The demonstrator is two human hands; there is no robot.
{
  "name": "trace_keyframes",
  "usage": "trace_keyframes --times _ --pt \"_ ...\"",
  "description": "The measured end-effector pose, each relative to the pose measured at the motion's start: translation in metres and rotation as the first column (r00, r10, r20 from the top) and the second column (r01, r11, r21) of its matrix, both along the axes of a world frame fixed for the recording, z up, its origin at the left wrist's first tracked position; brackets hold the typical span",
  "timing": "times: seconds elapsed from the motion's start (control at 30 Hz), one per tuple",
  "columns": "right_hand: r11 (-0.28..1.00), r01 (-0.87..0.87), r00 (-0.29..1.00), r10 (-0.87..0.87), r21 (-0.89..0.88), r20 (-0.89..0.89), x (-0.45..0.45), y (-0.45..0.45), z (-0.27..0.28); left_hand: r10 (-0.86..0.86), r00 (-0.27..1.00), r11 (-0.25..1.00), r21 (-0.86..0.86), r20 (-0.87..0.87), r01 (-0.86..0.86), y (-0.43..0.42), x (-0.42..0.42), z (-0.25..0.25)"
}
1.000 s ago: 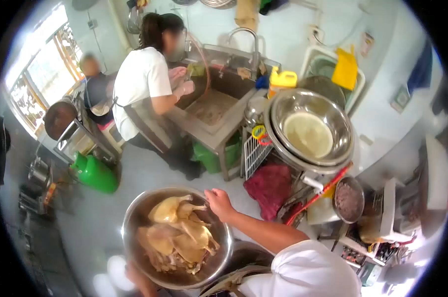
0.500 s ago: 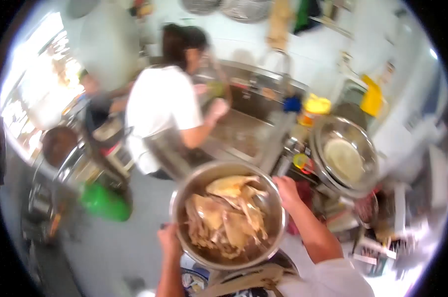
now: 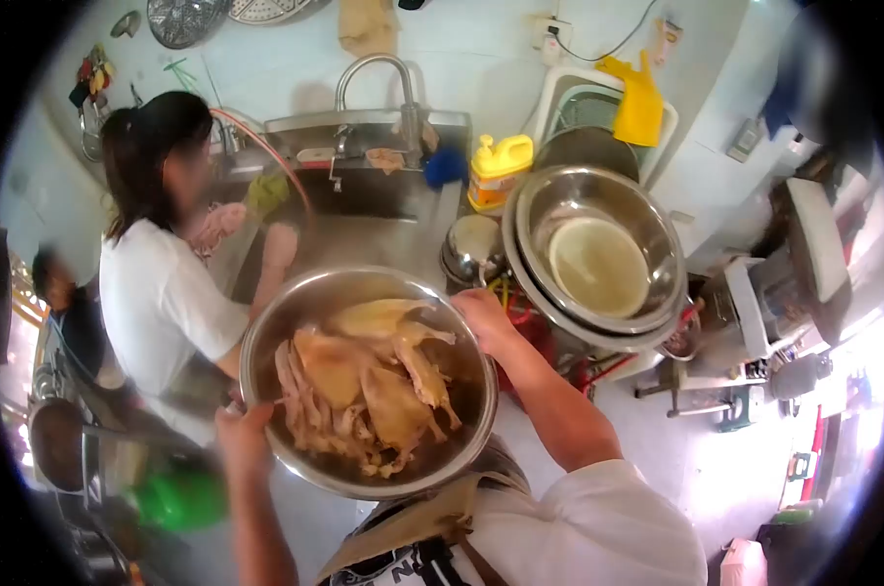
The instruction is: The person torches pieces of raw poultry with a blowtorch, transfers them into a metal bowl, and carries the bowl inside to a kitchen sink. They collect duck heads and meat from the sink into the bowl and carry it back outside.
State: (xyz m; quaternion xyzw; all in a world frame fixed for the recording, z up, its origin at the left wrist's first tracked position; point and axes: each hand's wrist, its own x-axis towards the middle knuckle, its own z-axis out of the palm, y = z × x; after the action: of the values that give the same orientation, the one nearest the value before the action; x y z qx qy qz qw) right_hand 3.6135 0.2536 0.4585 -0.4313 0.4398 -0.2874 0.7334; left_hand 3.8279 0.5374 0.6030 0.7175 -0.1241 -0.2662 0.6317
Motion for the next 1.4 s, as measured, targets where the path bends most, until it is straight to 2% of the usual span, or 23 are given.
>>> trace_keyframes --times 0.1,0.13,0.17,0.2,0.23,0.4,0.5,0.57,0.63,0.7,0.77,0.83,0.87,0.93,1.0,1.07,1.1,1.13,1.17,1.2,1.23,1.3,1.4 --pt "0.985 -0.052 0.992 0.032 -0.165 -0.121 0.036 -0.074 -0.033 0.057 0.998 0.998 -0.027 -0.028 -0.058 -0.052 0.011 -0.009" --pt "0.964 -0.176 0.969 0.135 -0.199 -0.205 0.046 -0.097 -0.033 0.111 0.994 0.994 0.021 -0.014 -0.11 -0.064 0.014 -0.019" --pt "0.964 -0.16 0.973 0.119 -0.21 -0.195 0.055 -0.114 -0.032 0.161 0.987 0.984 0.073 0.0 -0.161 -0.075 0.019 -0.029" --pt "0.954 -0.175 0.96 0.11 -0.244 -0.259 0.063 -0.126 -0.028 0.222 0.972 0.975 -0.008 -0.071 -0.223 -0.087 0.018 -0.033" --pt "0.938 -0.196 0.942 0.099 -0.286 -0.321 0.073 -0.14 -0.024 0.174 0.981 0.985 0.012 -0.082 -0.174 -0.093 0.026 -0.039" --pt "0.931 -0.296 0.913 0.21 -0.214 -0.349 0.103 -0.197 0.013 0.336 0.942 0.939 0.088 -0.022 -0.333 -0.164 0.03 -0.016" --pt "0.941 -0.284 0.919 0.211 -0.186 -0.334 0.121 -0.22 -0.008 0.298 0.955 0.949 0.105 0.002 -0.297 -0.183 0.065 -0.029" --pt "0.927 -0.32 0.898 0.231 -0.197 -0.374 0.133 -0.227 -0.021 0.262 0.958 0.854 0.435 0.118 -0.287 -0.21 0.088 -0.008" --pt "0.935 -0.334 0.91 0.288 -0.117 -0.297 0.138 -0.232 -0.049 0.229 0.973 0.931 0.286 0.032 -0.228 -0.233 0.105 0.001" --pt "0.951 -0.308 0.914 0.287 -0.031 -0.286 0.145 -0.233 -0.062 0.215 0.977 0.933 0.295 0.002 -0.206 -0.265 0.11 0.014" --pt "0.967 -0.246 0.919 0.213 -0.061 -0.331 0.148 -0.227 -0.038 0.224 0.974 0.942 0.25 0.022 -0.223 -0.296 0.121 0.021" --pt "0.984 -0.177 0.935 0.158 -0.032 -0.316 0.155 -0.229 -0.037 0.18 0.979 0.952 0.234 0.093 -0.197 -0.294 0.15 -0.009" --pt "0.987 -0.141 0.933 0.104 -0.083 -0.345 0.16 -0.236 -0.051 0.107 0.991 0.959 0.255 0.075 -0.123 -0.293 0.163 -0.018" --pt "0.982 -0.084 0.911 0.008 -0.166 -0.412 0.167 -0.236 -0.104 0.096 0.99 0.953 0.277 0.105 -0.122 -0.3 0.161 -0.018" --pt "0.879 -0.353 0.86 0.17 -0.321 -0.48 0.169 -0.241 -0.175 0.116 0.984 0.94 0.304 0.136 -0.153 -0.313 0.161 -0.02" --pt "0.686 -0.625 0.692 0.266 -0.373 -0.671 0.174 -0.237 -0.184 -0.043 0.953 0.903 0.419 0.3 -0.091 -0.33 0.177 -0.023" --pt "0.525 -0.792 0.512 0.29 -0.313 -0.809 0.184 -0.222 -0.175 -0.129 0.917 0.876 0.477 0.377 -0.074 -0.337 0.19 -0.025" --pt "0.335 -0.913 0.33 0.266 -0.234 -0.906 0.193 -0.206 -0.165 -0.065 0.751 0.902 0.36 0.657 -0.237 -0.341 0.213 -0.055" --pt "0.089 -0.992 0.11 0.206 -0.093 -0.972 0.208 -0.193 -0.16 -0.115 0.775 0.869 0.441 0.622 -0.225 -0.35 0.225 -0.056" --pt "0.474 -0.865 0.355 0.35 -0.163 -0.867 0.223 -0.179 -0.179 -0.165 0.795 0.829 0.519 0.583 -0.209 -0.362 0.234 -0.056" --pt "0.788 -0.605 0.61 0.368 -0.113 -0.701 0.238 -0.162 -0.221 -0.212 0.814 0.781 0.595 0.54 -0.191 -0.373 0.24 -0.057" --pt "0.968 -0.251 0.82 0.209 -0.006 -0.533 0.267 -0.127 -0.314 -0.244 0.832 0.795 0.594 0.498 -0.122 -0.392 0.246 -0.063" --pt "0.857 -0.516 0.539 0.34 0.018 -0.771 0.254 -0.138 -0.235 -0.301 0.861 0.8 0.601 0.409 -0.006 -0.413 0.272 -0.092"
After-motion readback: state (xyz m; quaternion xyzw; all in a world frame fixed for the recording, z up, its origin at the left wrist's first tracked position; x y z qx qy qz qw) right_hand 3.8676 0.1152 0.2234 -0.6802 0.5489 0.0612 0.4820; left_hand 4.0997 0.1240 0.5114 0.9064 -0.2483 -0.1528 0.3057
